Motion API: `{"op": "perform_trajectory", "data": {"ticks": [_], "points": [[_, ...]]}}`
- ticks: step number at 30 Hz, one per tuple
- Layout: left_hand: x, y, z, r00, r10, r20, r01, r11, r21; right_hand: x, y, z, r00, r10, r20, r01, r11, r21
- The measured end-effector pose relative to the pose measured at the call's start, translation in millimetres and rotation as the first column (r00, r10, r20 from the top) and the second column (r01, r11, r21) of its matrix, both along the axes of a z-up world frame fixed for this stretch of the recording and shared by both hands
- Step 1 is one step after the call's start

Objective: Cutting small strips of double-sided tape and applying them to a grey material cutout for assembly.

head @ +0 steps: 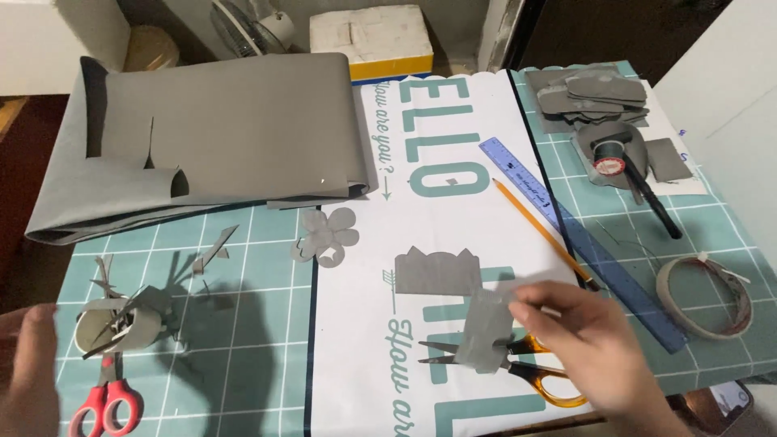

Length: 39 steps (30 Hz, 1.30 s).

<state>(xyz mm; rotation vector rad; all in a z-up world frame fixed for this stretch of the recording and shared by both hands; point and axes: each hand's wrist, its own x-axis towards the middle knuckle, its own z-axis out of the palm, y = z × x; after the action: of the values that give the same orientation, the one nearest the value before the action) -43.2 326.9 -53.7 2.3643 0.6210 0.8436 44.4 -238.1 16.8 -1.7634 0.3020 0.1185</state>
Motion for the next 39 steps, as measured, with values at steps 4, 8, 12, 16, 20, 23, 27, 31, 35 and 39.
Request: {"op": "perform_trajectory", "data": {"ticks": [4,8,12,16,20,23,27,31,35,39], "points": [[16.8,-157.9,106.0,0.977,0.105,-0.185,-0.086,0.991,0.106,30.8,8.8,50.1,0.997,-0.002,-0.073,-0.018,0.960,-0.280],[67.5,-257.6,87.8,0.912,-0.396,-0.105,0.384,0.916,-0.112,72.0,-1.2,38.6,0.976,0.215,0.043,-0.149,0.793,-0.591],[94.9,-320.3,71.0,0.664,-0.742,-0.086,0.737,0.670,-0.085,103.1,-12.3,-2.4,0.839,0.457,0.296,-0.205,0.769,-0.606],[93.9,-342.2,79.8,0.664,-0.744,0.074,0.747,0.652,-0.131,73.7,27.7,67.5,0.994,0.089,-0.059,-0.105,0.931,-0.351],[76.4,-366.0,69.3,0.541,-0.805,0.242,0.785,0.587,0.199,71.8,14.4,25.3,0.998,-0.060,0.000,0.060,0.996,0.069],[70.7,-379.9,60.4,0.717,-0.695,0.055,0.573,0.632,0.522,65.7,13.9,8.7,0.991,-0.116,-0.065,0.131,0.943,0.306],[73.2,-374.4,62.8,0.739,-0.624,0.254,0.390,0.703,0.594,50.5,17.6,11.5,0.977,-0.165,-0.131,0.201,0.919,0.340],[66.3,-360.5,66.3,0.661,-0.673,0.332,0.432,0.703,0.565,40.2,18.8,19.2,0.976,-0.193,-0.098,0.213,0.933,0.289],[61.2,-346.1,59.4,0.642,-0.700,0.313,0.547,0.704,0.453,29.8,12.3,20.6,0.997,-0.076,0.008,0.075,0.991,0.111],[70.0,-327.4,70.1,0.718,-0.674,0.171,0.690,0.722,-0.051,26.7,9.4,25.6,0.999,0.027,-0.021,-0.027,1.000,-0.004]]}}
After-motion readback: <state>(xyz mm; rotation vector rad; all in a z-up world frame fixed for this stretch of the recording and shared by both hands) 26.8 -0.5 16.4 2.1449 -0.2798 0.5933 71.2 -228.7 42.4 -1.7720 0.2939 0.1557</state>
